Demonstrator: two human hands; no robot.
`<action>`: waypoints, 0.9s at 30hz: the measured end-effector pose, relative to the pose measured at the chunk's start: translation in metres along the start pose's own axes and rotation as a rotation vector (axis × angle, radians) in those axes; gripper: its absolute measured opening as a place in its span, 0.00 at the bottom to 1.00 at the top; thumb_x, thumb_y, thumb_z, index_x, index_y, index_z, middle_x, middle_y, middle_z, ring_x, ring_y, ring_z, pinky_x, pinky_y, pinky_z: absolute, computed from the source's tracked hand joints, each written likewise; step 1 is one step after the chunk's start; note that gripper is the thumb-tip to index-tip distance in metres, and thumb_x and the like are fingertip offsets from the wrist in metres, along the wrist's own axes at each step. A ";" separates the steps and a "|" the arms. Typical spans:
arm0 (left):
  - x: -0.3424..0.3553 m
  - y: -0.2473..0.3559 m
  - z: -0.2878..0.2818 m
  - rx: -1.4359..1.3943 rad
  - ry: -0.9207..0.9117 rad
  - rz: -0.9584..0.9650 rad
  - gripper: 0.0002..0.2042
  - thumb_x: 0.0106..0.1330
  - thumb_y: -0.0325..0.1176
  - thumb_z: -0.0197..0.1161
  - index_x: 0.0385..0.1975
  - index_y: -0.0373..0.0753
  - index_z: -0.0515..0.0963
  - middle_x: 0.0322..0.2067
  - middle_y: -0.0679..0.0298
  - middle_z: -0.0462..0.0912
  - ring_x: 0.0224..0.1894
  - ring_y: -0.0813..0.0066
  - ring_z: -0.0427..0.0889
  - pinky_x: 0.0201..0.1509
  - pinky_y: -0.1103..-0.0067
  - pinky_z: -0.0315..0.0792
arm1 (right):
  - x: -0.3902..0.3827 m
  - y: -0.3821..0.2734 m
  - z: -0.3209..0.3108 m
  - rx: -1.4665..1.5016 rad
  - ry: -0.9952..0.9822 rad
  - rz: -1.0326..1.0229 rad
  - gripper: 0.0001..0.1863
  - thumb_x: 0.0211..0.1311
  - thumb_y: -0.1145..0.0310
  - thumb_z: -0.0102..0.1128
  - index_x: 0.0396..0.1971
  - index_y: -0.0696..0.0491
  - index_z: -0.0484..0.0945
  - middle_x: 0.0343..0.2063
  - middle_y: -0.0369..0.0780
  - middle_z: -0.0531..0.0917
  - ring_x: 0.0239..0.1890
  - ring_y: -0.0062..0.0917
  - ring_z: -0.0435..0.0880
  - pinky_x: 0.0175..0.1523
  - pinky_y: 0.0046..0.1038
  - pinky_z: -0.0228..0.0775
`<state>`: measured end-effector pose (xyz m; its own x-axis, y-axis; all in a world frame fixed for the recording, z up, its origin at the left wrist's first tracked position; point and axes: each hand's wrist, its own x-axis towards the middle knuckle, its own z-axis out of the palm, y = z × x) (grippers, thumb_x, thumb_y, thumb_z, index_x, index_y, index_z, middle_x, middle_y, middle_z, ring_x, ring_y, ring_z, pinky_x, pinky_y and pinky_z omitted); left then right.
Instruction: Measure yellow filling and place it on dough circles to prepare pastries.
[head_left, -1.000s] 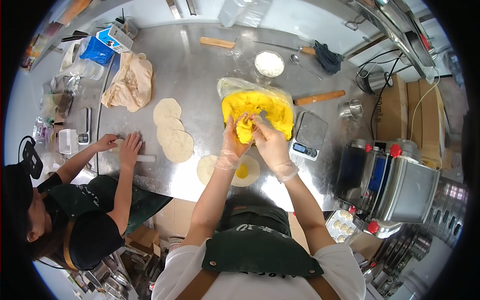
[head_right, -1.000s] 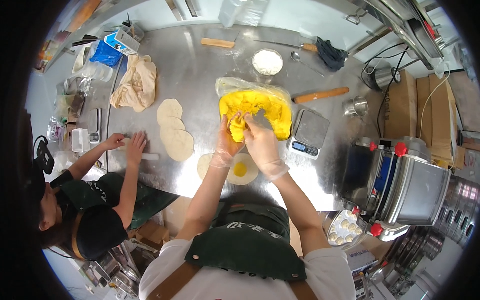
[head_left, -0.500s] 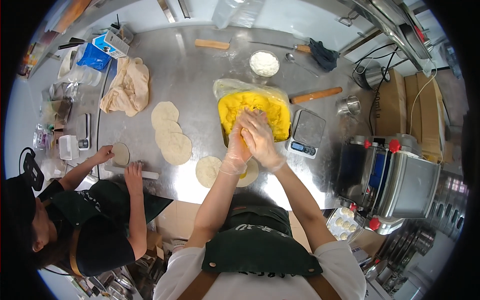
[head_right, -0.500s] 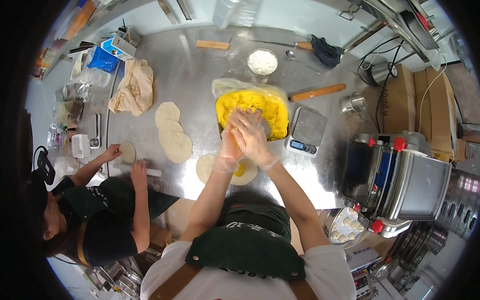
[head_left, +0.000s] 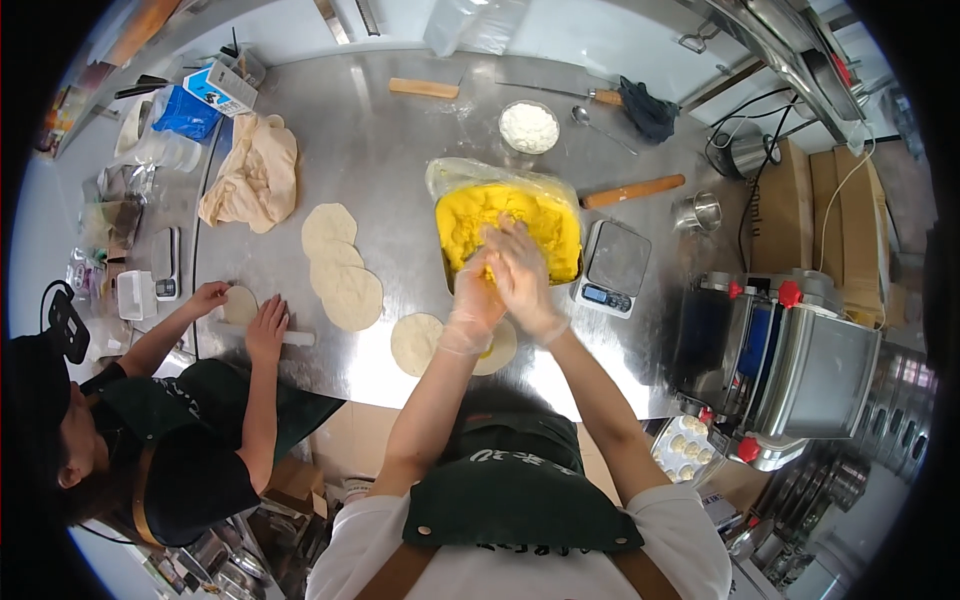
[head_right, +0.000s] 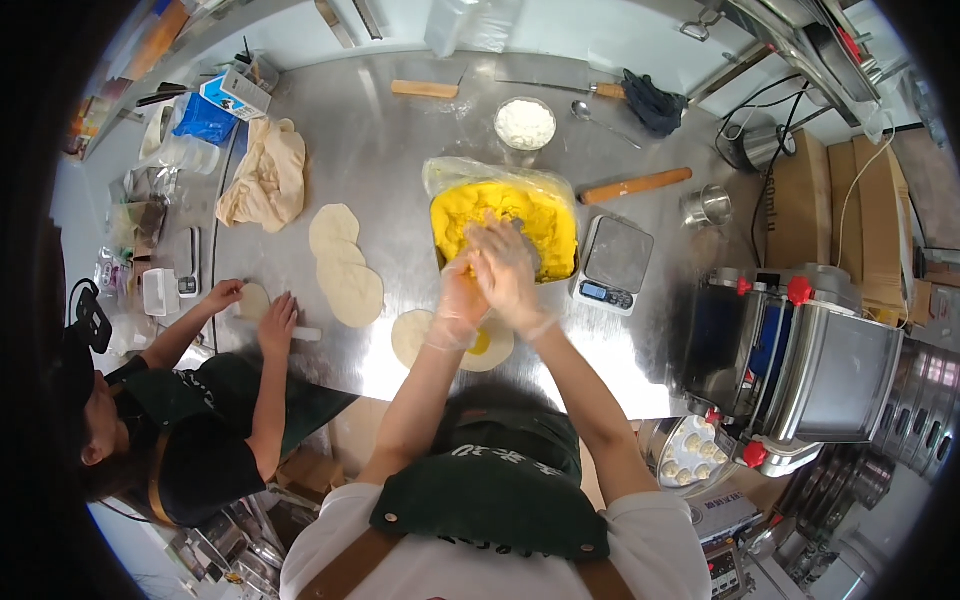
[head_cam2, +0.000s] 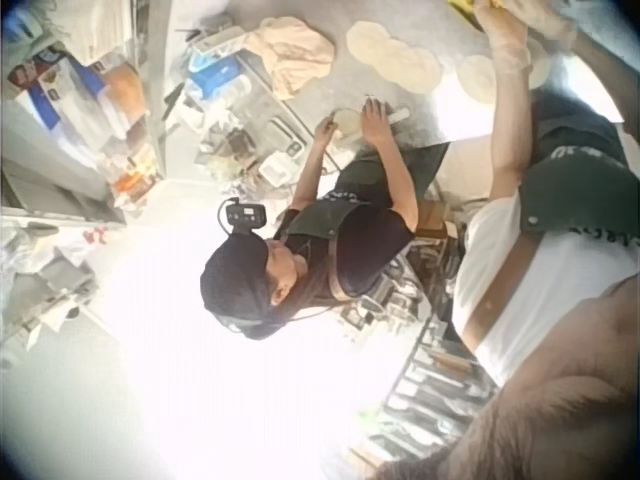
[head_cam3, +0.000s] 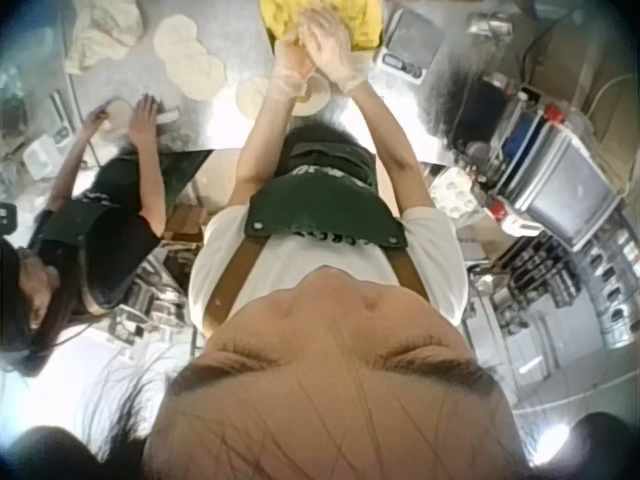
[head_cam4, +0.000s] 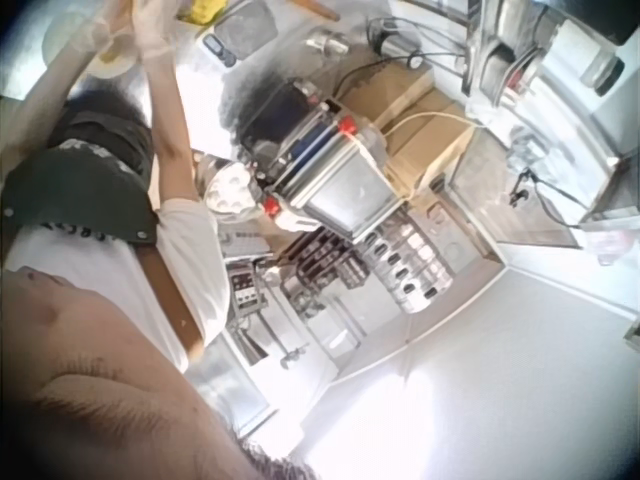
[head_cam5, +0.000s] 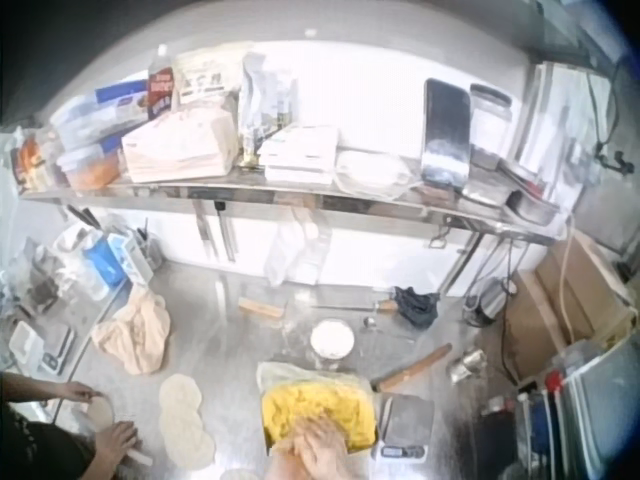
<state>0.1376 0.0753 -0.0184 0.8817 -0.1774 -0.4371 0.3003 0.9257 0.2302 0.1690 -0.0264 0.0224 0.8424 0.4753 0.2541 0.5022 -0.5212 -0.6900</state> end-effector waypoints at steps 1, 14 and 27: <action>0.005 -0.001 0.001 -0.001 -0.004 -0.001 0.21 0.76 0.45 0.39 0.64 0.42 0.62 0.61 0.61 0.69 0.63 0.66 0.69 0.66 0.68 0.64 | -0.014 -0.010 0.011 0.109 0.143 -0.023 0.20 0.68 0.59 0.46 0.49 0.57 0.80 0.58 0.44 0.76 0.67 0.41 0.64 0.73 0.46 0.45; -0.007 -0.005 0.036 0.211 0.177 0.067 0.19 0.76 0.40 0.44 0.61 0.38 0.66 0.57 0.61 0.72 0.59 0.71 0.71 0.65 0.73 0.66 | 0.004 -0.003 -0.003 0.061 0.367 0.247 0.21 0.71 0.60 0.44 0.54 0.56 0.75 0.59 0.44 0.74 0.68 0.41 0.61 0.73 0.44 0.44; -0.012 0.006 0.025 0.186 0.096 0.139 0.20 0.74 0.41 0.51 0.62 0.40 0.66 0.61 0.56 0.67 0.63 0.65 0.66 0.69 0.68 0.61 | -0.026 -0.007 0.002 0.545 0.324 0.574 0.17 0.49 0.76 0.72 0.41 0.60 0.81 0.38 0.41 0.80 0.35 0.25 0.80 0.43 0.23 0.73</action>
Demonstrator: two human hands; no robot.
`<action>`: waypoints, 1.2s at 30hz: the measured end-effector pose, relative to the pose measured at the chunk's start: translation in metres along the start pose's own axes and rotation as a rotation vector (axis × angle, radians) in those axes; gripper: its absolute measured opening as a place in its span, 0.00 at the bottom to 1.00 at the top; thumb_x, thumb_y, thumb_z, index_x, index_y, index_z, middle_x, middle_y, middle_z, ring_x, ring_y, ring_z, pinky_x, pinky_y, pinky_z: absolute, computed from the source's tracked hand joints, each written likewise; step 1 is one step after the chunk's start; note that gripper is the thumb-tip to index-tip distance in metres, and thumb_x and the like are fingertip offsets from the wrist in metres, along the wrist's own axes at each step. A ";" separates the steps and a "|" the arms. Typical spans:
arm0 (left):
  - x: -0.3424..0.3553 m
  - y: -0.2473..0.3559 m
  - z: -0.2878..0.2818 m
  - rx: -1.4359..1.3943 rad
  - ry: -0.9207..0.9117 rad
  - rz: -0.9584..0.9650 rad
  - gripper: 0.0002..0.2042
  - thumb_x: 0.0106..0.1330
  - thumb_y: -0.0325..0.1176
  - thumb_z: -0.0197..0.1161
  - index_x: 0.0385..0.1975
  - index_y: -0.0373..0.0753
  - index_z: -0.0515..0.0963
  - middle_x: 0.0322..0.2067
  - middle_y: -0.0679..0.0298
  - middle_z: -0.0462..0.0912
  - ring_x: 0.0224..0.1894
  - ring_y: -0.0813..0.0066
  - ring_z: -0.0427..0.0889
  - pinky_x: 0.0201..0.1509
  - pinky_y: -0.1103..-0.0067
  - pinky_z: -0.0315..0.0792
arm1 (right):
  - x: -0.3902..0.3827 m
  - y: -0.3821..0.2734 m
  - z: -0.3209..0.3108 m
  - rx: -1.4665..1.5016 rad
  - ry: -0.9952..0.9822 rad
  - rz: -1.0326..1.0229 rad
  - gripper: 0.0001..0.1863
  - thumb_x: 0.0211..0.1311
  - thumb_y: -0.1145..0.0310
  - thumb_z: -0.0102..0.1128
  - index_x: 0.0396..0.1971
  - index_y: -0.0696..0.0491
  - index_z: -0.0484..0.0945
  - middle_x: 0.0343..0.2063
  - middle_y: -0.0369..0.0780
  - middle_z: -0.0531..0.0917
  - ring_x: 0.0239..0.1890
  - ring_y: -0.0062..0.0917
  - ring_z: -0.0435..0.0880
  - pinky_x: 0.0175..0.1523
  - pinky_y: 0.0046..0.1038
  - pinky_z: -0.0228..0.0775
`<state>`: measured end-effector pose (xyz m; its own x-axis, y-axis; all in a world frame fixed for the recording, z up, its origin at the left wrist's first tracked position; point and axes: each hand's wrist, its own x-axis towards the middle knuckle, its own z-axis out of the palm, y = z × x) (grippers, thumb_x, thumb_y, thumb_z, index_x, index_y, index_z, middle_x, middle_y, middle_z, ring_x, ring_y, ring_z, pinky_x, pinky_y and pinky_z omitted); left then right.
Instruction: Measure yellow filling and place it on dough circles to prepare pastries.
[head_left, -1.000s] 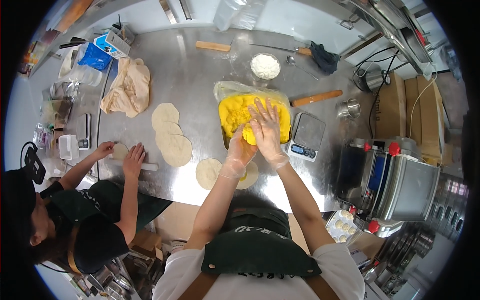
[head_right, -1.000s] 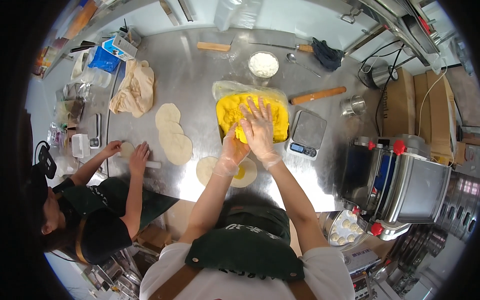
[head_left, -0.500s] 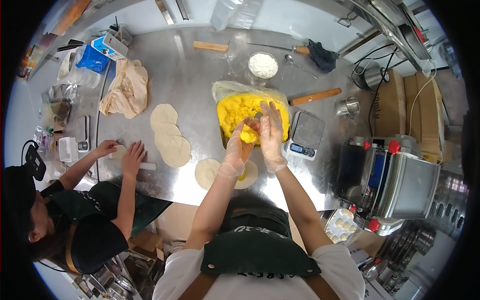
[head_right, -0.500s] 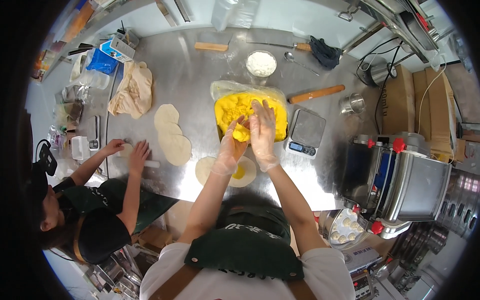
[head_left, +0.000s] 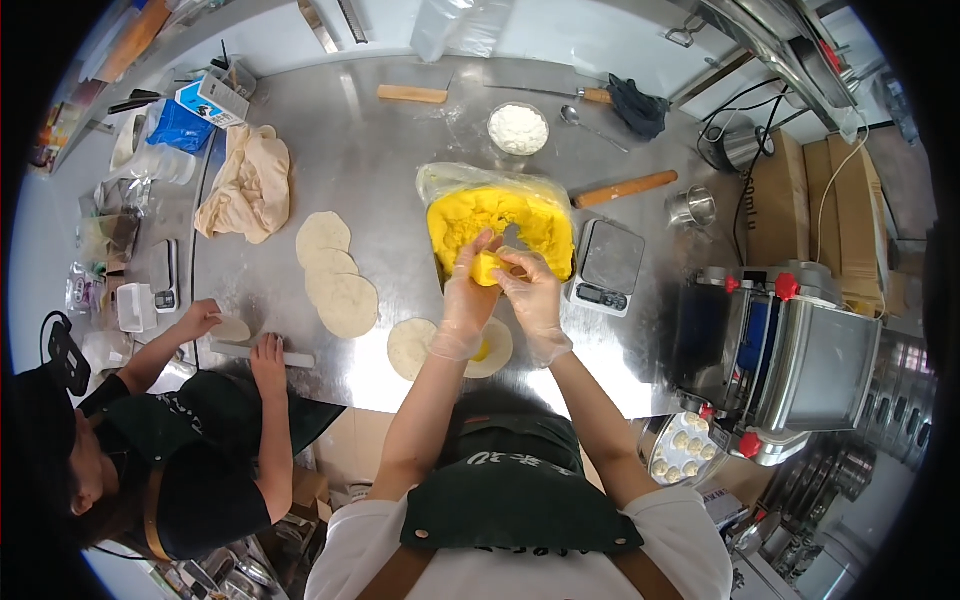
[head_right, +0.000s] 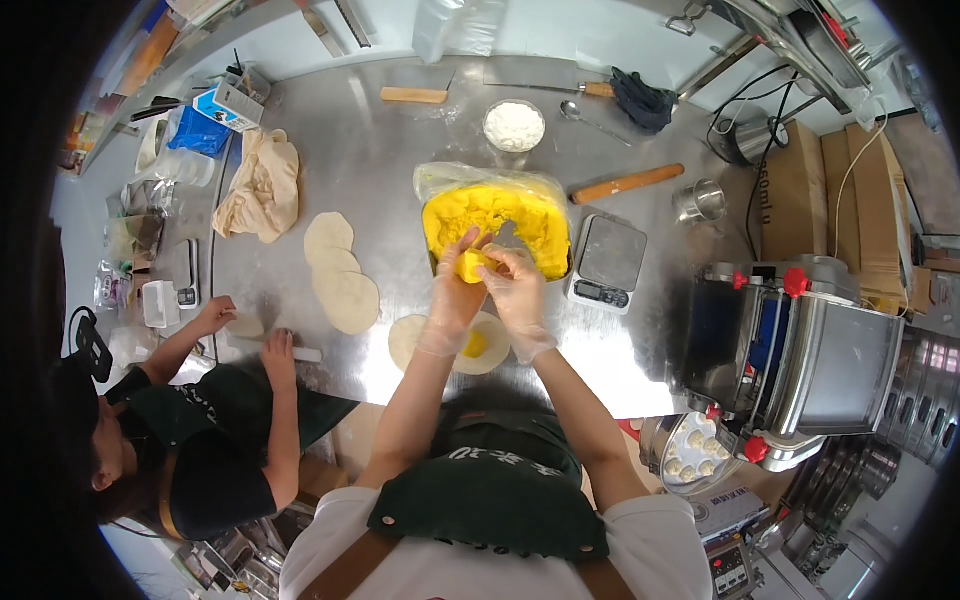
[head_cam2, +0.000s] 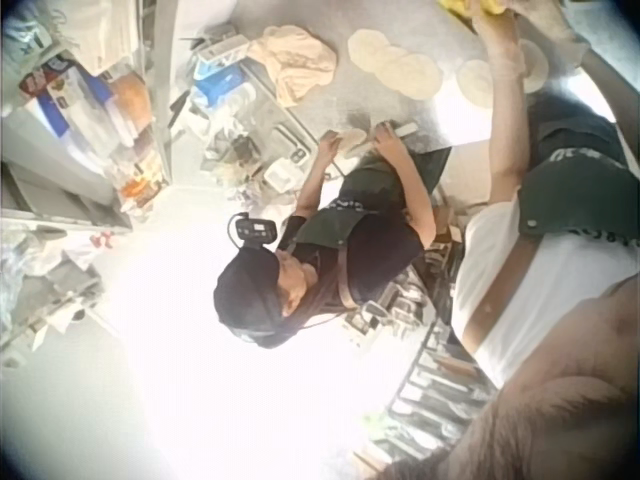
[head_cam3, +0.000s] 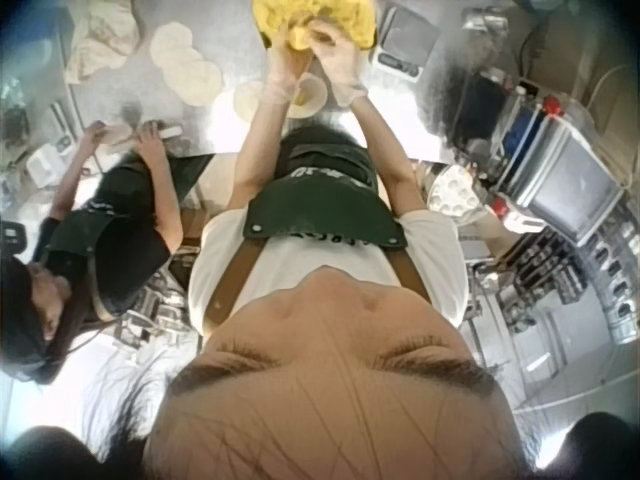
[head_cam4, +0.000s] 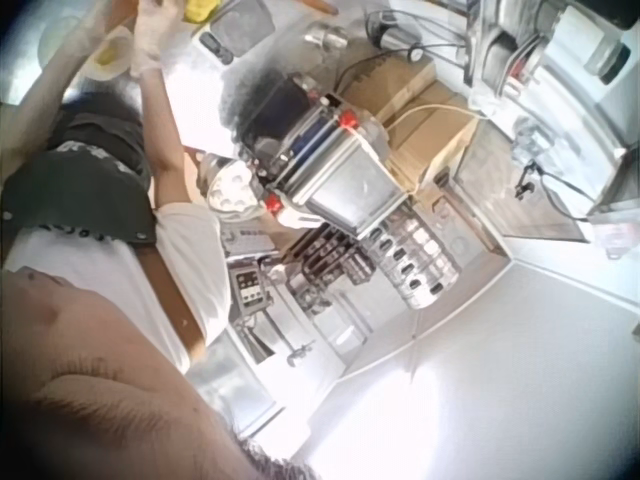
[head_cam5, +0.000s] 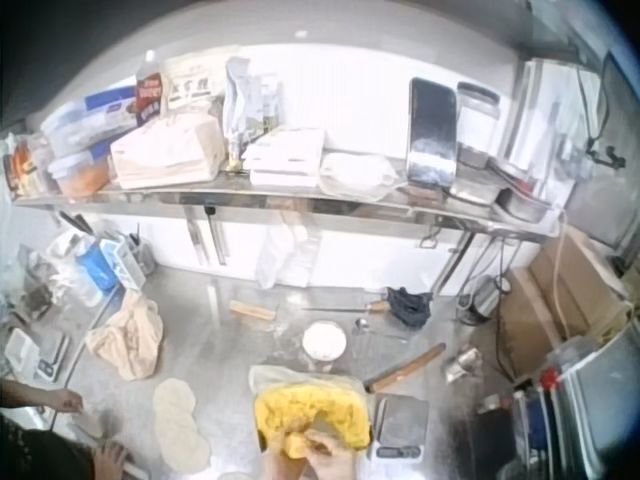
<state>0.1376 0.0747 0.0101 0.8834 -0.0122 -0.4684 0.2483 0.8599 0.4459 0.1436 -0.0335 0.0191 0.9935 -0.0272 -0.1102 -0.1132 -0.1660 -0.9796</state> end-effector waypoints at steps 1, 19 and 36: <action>0.001 0.002 -0.006 -0.131 -0.085 -0.043 0.21 0.73 0.41 0.53 0.61 0.41 0.66 0.60 0.56 0.67 0.63 0.65 0.66 0.68 0.68 0.62 | -0.001 -0.002 -0.001 0.007 -0.014 0.006 0.17 0.48 0.77 0.72 0.40 0.59 0.81 0.38 0.41 0.80 0.35 0.25 0.80 0.43 0.23 0.73; 0.009 0.006 -0.045 -0.532 0.154 -0.015 0.24 0.74 0.53 0.44 0.50 0.35 0.72 0.45 0.56 0.76 0.51 0.64 0.75 0.63 0.68 0.69 | 0.002 -0.085 -0.017 -0.003 0.289 -0.541 0.18 0.50 0.87 0.63 0.43 0.59 0.77 0.45 0.43 0.77 0.43 0.27 0.79 0.43 0.27 0.75; -0.008 0.014 0.004 0.016 -0.341 -0.058 0.31 0.74 0.56 0.36 0.69 0.40 0.54 0.69 0.57 0.56 0.71 0.62 0.55 0.73 0.64 0.52 | -0.020 -0.031 0.020 -0.455 -0.218 -0.776 0.20 0.67 0.58 0.51 0.50 0.55 0.79 0.55 0.46 0.77 0.66 0.41 0.66 0.71 0.49 0.47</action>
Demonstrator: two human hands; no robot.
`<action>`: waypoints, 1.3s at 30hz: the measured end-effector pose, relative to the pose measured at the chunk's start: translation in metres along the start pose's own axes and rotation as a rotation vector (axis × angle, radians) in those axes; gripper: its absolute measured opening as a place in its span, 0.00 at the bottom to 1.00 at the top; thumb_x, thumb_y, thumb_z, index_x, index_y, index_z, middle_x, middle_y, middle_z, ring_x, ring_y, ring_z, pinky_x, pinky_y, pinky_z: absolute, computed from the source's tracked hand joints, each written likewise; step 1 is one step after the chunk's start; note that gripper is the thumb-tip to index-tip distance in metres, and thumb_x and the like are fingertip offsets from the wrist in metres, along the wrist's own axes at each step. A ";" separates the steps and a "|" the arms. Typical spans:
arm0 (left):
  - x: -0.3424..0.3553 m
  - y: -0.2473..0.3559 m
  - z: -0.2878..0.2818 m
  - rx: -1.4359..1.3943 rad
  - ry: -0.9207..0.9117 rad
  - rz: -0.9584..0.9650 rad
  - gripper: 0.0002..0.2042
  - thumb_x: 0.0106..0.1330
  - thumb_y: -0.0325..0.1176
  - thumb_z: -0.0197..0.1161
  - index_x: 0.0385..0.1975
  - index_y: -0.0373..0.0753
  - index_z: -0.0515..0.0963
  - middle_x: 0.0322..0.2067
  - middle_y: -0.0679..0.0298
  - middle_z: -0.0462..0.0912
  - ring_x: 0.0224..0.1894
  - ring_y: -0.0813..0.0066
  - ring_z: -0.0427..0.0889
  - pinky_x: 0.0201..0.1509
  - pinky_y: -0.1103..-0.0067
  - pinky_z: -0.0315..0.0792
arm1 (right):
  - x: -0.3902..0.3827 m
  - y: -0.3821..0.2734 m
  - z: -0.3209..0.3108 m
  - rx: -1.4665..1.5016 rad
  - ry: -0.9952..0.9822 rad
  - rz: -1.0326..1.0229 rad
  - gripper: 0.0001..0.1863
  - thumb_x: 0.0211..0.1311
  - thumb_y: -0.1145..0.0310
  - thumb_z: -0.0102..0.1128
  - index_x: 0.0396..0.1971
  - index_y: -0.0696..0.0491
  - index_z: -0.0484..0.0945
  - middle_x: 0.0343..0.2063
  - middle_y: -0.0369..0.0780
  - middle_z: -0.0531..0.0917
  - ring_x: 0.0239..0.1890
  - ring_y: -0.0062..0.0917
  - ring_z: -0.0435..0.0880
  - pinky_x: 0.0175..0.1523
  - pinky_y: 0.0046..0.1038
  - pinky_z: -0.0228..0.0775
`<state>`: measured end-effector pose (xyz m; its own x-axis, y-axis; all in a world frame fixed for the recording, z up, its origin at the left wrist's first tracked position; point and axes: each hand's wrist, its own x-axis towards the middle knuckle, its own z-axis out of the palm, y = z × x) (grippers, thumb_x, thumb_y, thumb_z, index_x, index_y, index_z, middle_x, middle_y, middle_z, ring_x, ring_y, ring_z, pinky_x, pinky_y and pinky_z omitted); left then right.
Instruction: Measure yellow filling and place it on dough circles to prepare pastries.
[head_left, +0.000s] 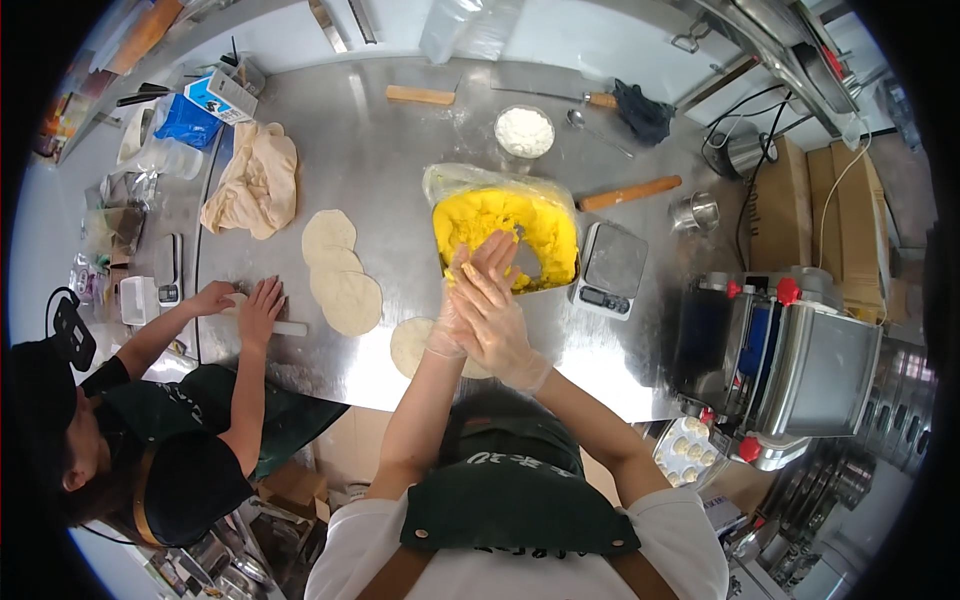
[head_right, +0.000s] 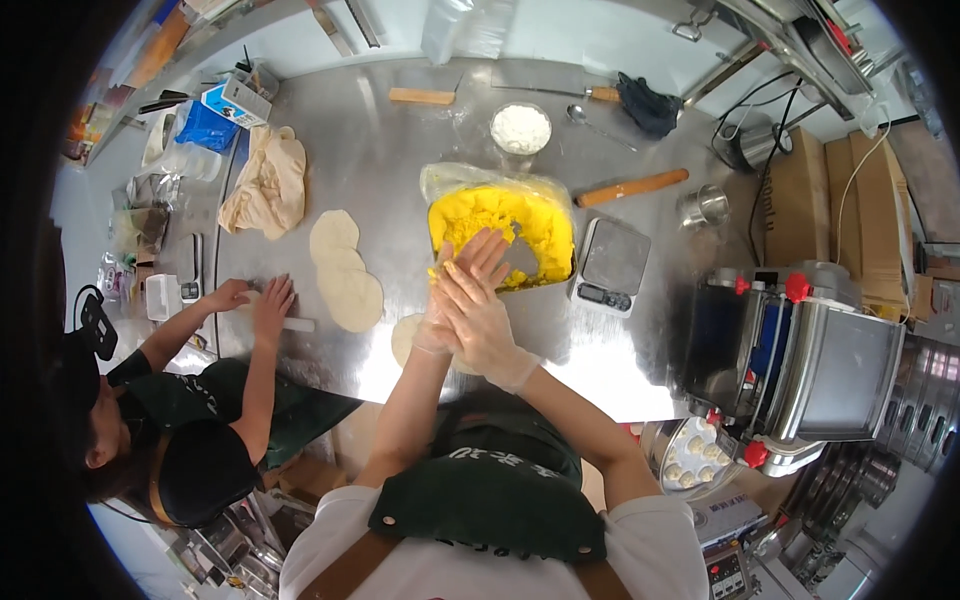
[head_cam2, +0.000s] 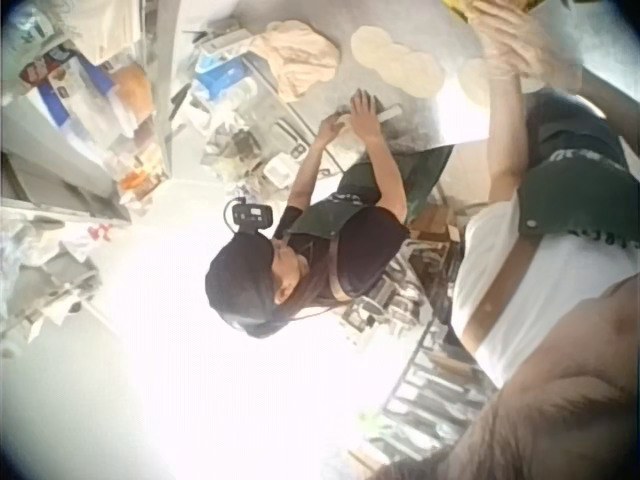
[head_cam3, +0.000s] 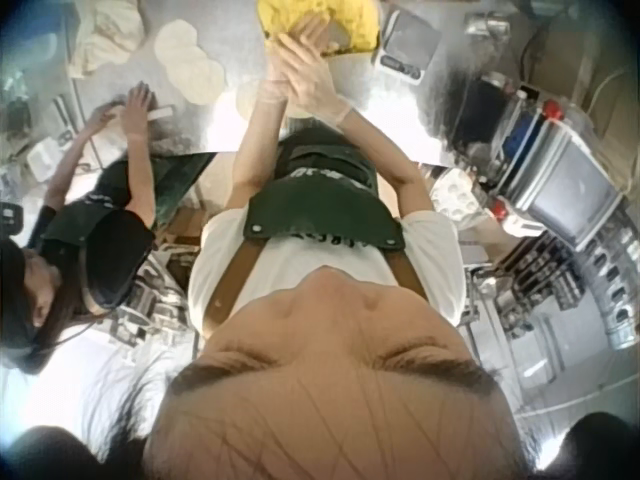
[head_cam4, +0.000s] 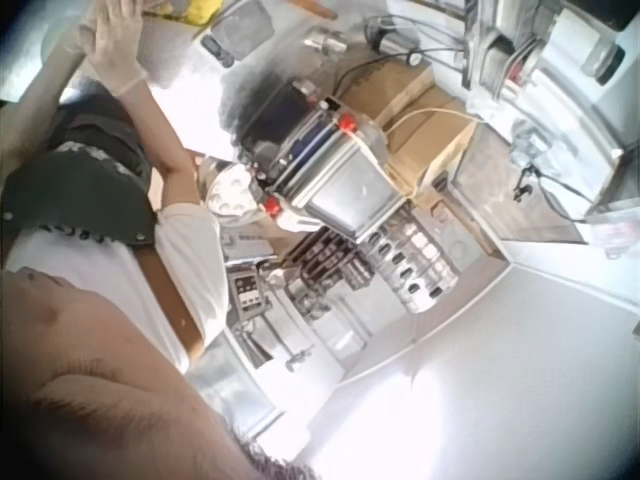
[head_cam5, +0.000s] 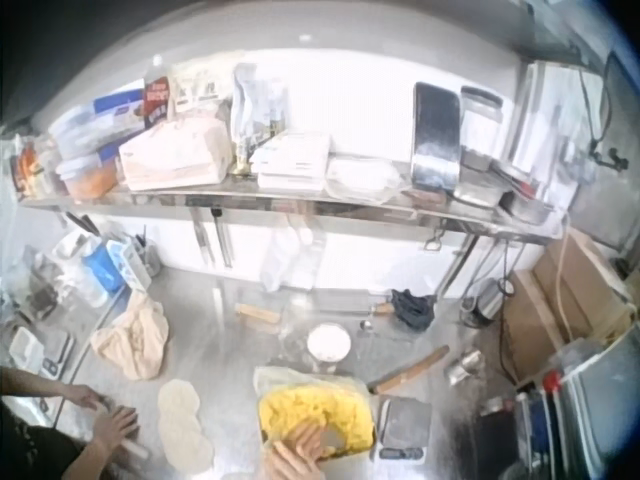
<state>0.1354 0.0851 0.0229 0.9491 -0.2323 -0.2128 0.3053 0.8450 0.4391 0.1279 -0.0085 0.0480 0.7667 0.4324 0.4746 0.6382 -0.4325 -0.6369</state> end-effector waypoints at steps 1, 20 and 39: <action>-0.005 -0.010 -0.007 -0.001 0.007 -0.005 0.31 0.74 0.56 0.36 0.69 0.40 0.54 0.69 0.57 0.56 0.71 0.62 0.55 0.73 0.64 0.52 | -0.001 -0.011 0.000 -0.077 -0.025 -0.020 0.20 0.67 0.57 0.49 0.50 0.54 0.79 0.56 0.45 0.77 0.66 0.42 0.65 0.72 0.50 0.46; 0.004 -0.029 -0.003 -0.207 0.399 -0.010 0.21 0.77 0.40 0.42 0.64 0.38 0.61 0.57 0.58 0.72 0.60 0.65 0.72 0.65 0.70 0.67 | 0.019 0.040 -0.022 -0.104 0.042 0.303 0.22 0.61 0.63 0.59 0.54 0.56 0.75 0.56 0.45 0.77 0.65 0.43 0.66 0.70 0.44 0.53; -0.026 0.012 -0.017 0.314 0.299 -0.005 0.28 0.76 0.44 0.40 0.69 0.32 0.51 0.67 0.46 0.57 0.69 0.55 0.59 0.73 0.66 0.53 | -0.085 0.175 -0.117 -0.291 0.155 0.806 0.40 0.48 0.78 0.67 0.65 0.49 0.63 0.53 0.48 0.73 0.53 0.43 0.75 0.57 0.36 0.70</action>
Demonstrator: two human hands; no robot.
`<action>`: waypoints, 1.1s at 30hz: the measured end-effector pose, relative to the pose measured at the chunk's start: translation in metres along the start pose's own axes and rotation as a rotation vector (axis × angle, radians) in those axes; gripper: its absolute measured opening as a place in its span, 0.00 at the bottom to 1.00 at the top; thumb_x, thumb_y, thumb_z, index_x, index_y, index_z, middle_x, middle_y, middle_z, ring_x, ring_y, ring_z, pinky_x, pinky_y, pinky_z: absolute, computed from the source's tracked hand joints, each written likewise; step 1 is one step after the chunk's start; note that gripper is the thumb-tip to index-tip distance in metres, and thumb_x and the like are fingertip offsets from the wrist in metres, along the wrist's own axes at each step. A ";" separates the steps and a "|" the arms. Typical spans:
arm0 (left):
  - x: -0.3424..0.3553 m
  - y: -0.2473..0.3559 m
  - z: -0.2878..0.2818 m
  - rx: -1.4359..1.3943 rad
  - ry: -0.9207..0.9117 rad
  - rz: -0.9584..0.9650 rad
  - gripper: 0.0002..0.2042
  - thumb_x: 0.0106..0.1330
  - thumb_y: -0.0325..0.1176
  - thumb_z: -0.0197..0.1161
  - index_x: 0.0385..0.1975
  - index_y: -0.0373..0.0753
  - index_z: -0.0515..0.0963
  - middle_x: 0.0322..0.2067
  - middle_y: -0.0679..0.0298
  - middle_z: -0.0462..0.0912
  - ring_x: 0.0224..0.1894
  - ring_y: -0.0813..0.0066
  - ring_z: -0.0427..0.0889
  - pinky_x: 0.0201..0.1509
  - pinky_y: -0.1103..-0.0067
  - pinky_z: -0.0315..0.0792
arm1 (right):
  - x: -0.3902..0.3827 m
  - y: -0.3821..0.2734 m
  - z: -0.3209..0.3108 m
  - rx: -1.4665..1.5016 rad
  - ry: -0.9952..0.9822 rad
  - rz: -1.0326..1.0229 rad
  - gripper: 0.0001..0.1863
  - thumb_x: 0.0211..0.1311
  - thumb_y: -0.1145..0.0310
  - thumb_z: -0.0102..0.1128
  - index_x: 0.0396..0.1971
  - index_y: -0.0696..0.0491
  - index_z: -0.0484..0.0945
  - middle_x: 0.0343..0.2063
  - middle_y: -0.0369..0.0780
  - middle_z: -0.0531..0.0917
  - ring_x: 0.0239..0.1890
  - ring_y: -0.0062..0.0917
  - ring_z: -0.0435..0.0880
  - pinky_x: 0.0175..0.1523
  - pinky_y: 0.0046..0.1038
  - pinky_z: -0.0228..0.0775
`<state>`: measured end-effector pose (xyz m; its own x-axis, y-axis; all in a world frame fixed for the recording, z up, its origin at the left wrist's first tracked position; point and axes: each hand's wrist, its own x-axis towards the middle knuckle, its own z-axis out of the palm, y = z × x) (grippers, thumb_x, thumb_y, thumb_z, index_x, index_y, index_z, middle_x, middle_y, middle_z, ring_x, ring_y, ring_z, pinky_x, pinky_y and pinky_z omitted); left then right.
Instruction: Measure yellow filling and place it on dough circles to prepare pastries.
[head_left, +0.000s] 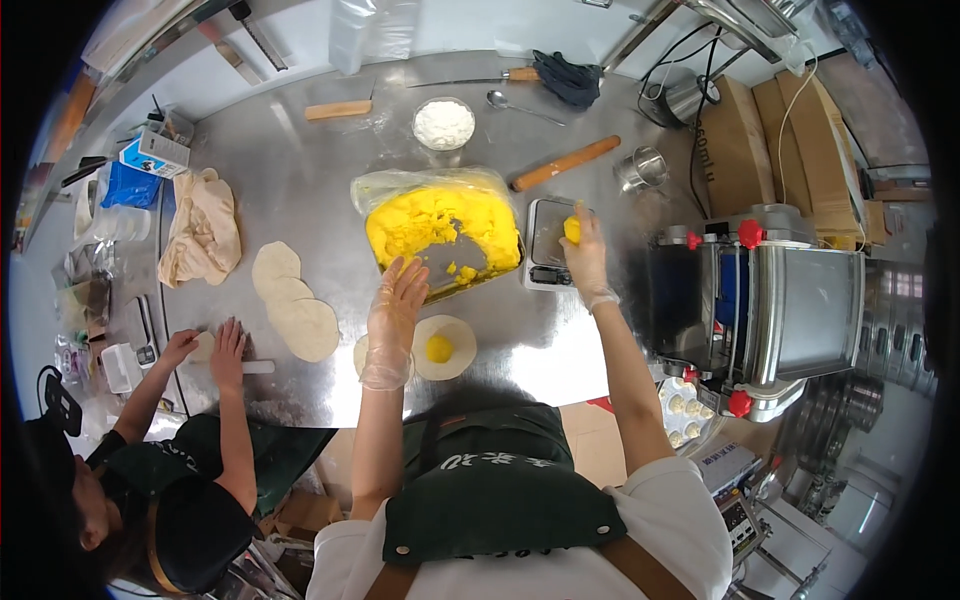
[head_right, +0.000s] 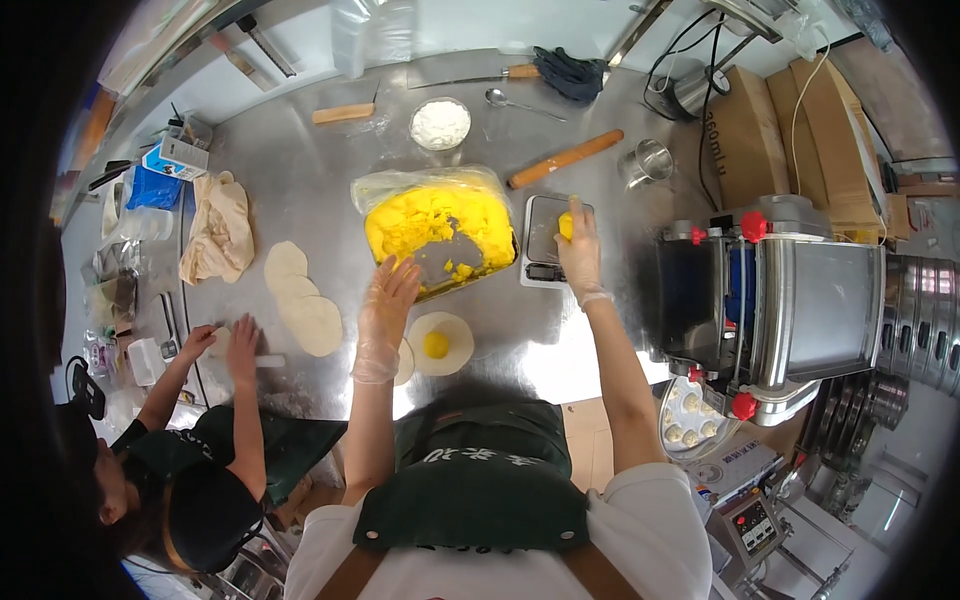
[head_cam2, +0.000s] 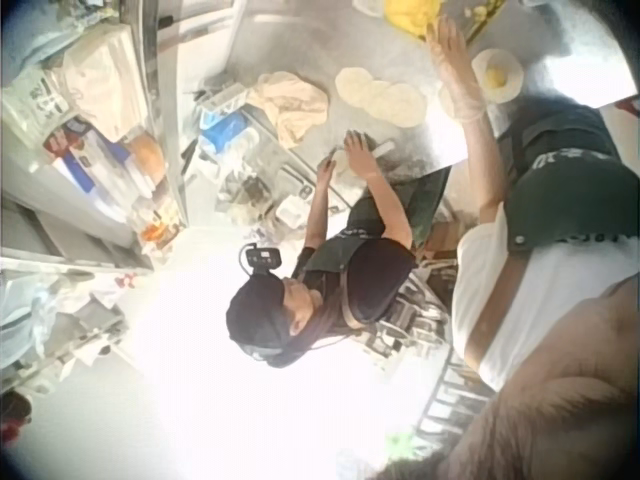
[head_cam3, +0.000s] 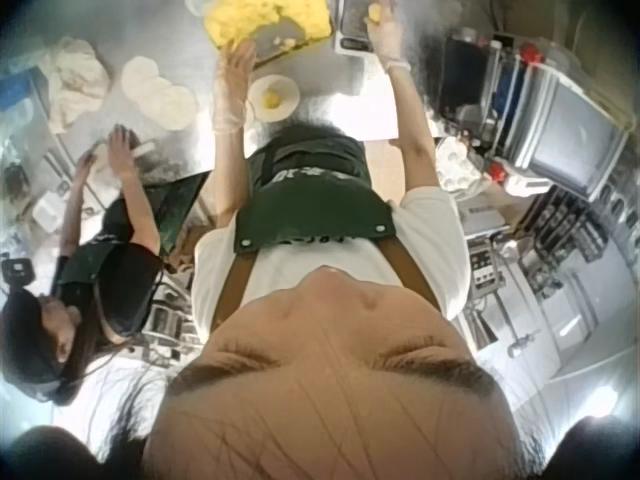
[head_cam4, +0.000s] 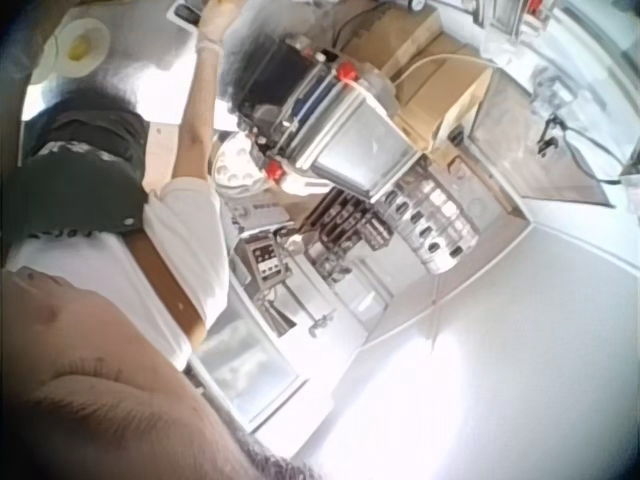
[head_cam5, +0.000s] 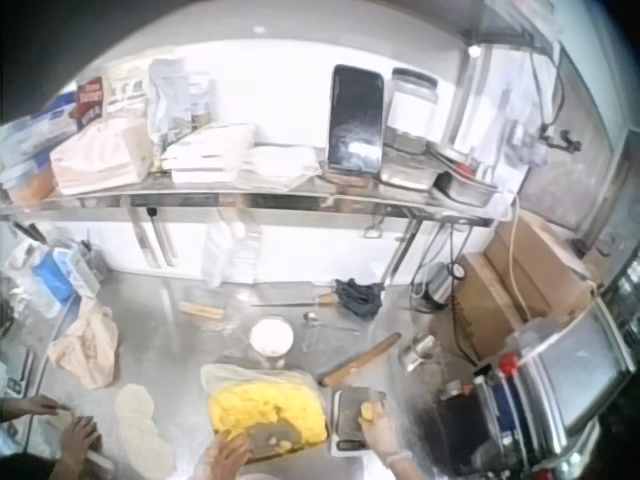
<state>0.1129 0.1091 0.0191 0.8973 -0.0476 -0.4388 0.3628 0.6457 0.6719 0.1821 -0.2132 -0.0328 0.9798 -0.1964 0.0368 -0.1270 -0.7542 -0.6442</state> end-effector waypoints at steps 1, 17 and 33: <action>0.000 0.001 0.002 0.015 -0.012 0.009 0.28 0.76 0.46 0.41 0.68 0.32 0.52 0.66 0.46 0.59 0.68 0.55 0.60 0.73 0.66 0.53 | 0.002 0.002 0.001 -0.080 -0.015 -0.064 0.42 0.48 0.77 0.67 0.66 0.48 0.60 0.54 0.51 0.72 0.54 0.47 0.74 0.58 0.39 0.69; -0.003 0.006 -0.039 -0.048 0.215 0.098 0.24 0.76 0.42 0.37 0.65 0.34 0.59 0.61 0.51 0.68 0.63 0.61 0.68 0.71 0.70 0.58 | -0.002 0.036 -0.052 0.366 0.189 0.126 0.35 0.53 0.80 0.66 0.63 0.58 0.66 0.56 0.43 0.77 0.55 0.30 0.78 0.56 0.29 0.72; -0.003 0.005 -0.061 -0.154 0.298 0.081 0.19 0.75 0.39 0.45 0.59 0.35 0.69 0.54 0.55 0.76 0.55 0.66 0.76 0.65 0.73 0.66 | -0.004 0.007 -0.040 0.038 0.034 -0.029 0.37 0.48 0.76 0.70 0.61 0.54 0.67 0.57 0.46 0.74 0.56 0.39 0.75 0.57 0.33 0.71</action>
<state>0.0968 0.1589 -0.0129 0.8007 0.2183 -0.5578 0.2309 0.7468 0.6237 0.1707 -0.2430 -0.0067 0.9772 -0.1962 0.0813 -0.0920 -0.7359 -0.6708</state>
